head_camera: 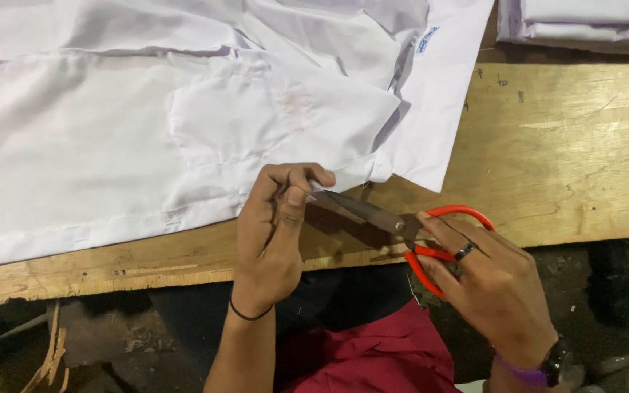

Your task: Trimming loose threads from a white shirt using scissors and then inspecting the garment on a wooden work table.

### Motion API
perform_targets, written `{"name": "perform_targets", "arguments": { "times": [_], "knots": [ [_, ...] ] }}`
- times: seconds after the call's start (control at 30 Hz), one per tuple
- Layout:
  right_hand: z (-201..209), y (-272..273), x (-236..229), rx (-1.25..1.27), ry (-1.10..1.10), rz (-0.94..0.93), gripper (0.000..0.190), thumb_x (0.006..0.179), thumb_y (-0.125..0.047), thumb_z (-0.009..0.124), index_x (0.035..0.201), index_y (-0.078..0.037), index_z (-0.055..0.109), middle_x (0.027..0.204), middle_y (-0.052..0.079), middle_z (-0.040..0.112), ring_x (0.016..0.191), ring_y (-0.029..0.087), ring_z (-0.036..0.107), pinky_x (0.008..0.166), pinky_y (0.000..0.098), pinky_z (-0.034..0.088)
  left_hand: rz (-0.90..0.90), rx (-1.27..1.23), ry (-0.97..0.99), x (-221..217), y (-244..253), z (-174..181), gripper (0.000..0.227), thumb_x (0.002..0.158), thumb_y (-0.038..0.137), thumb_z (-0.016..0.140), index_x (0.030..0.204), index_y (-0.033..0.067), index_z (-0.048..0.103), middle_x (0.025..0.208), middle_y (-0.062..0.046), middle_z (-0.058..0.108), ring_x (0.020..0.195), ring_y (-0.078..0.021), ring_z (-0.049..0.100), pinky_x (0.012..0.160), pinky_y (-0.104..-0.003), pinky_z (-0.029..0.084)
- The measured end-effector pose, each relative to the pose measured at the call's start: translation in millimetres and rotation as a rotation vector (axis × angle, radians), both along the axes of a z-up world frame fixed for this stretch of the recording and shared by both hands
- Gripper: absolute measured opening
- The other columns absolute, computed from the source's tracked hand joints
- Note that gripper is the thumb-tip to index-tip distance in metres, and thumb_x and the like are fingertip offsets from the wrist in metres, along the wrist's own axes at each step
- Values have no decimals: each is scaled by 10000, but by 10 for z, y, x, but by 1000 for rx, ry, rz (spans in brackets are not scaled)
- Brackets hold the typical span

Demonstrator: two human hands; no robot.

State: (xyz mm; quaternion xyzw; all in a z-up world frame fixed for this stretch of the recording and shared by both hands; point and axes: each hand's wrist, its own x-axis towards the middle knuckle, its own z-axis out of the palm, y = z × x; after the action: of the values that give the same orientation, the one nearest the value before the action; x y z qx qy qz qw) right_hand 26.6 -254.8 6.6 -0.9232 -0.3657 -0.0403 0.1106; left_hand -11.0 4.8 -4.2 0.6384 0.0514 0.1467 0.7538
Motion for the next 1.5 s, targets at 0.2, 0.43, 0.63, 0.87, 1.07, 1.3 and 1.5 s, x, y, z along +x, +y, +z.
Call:
{"name": "perform_targets", "arguments": {
  "times": [0.2, 0.43, 0.63, 0.87, 1.07, 1.3, 1.5],
  "knots": [
    [72, -223, -111, 84, 77, -126, 596, 785, -59, 831, 1363, -112, 694, 1175, 131, 759, 974, 247, 733, 905, 383, 589, 6, -86, -74, -21, 2, -53, 186, 1116, 239, 440, 1092, 73, 522, 1000, -93, 637, 1020, -231, 676, 1032, -414, 615],
    [83, -101, -126, 146, 73, -51, 534, 825, -95, 816, 1340, -52, 681, 1214, 142, 725, 1067, 277, 701, 991, 398, 550, 3, -21, -55, -17, -31, -94, 198, 1115, 263, 450, 1092, 87, 538, 1086, -72, 624, 1146, -220, 643, 1097, -404, 557],
    [-11, 24, -52, 91, -28, 41, 614, 811, -164, 875, 1370, -41, 654, 1197, 163, 717, 1077, 285, 703, 904, 417, 600, 12, -5, -18, -36, -44, -75, 200, 1106, 279, 458, 1066, 102, 543, 1081, -67, 633, 1152, -210, 642, 1081, -401, 547],
    [-66, 92, -36, 40, -67, 37, 632, 814, -220, 876, 1385, -57, 662, 1172, 151, 732, 1029, 265, 716, 860, 409, 611, -3, -1, -25, -39, -34, -72, 207, 1103, 282, 464, 1082, 100, 559, 1082, -76, 639, 1112, -204, 644, 1039, -365, 537],
    [-32, 180, -52, 88, -61, 34, 551, 840, -156, 855, 1349, -34, 684, 1209, 146, 731, 1099, 277, 702, 904, 424, 588, -32, -7, -32, -55, -22, -54, 182, 1110, 260, 449, 1070, 112, 547, 1092, -60, 633, 1122, -192, 625, 1056, -352, 516],
    [-45, 180, -69, 66, -80, 21, 566, 848, -181, 857, 1374, -72, 677, 1191, 123, 744, 1054, 248, 713, 872, 400, 599, -57, -31, -19, -65, -5, -38, 186, 1109, 269, 445, 1062, 119, 545, 1090, -58, 625, 1114, -185, 611, 1037, -353, 511],
    [-60, 163, -78, 47, -61, 8, 615, 823, -171, 866, 1394, -75, 659, 1172, 126, 730, 1026, 251, 705, 861, 410, 598, -54, -46, -59, -72, 5, -58, 192, 1111, 282, 448, 1061, 122, 543, 1088, -62, 626, 1127, -204, 620, 1046, -364, 518]
  ]
}}
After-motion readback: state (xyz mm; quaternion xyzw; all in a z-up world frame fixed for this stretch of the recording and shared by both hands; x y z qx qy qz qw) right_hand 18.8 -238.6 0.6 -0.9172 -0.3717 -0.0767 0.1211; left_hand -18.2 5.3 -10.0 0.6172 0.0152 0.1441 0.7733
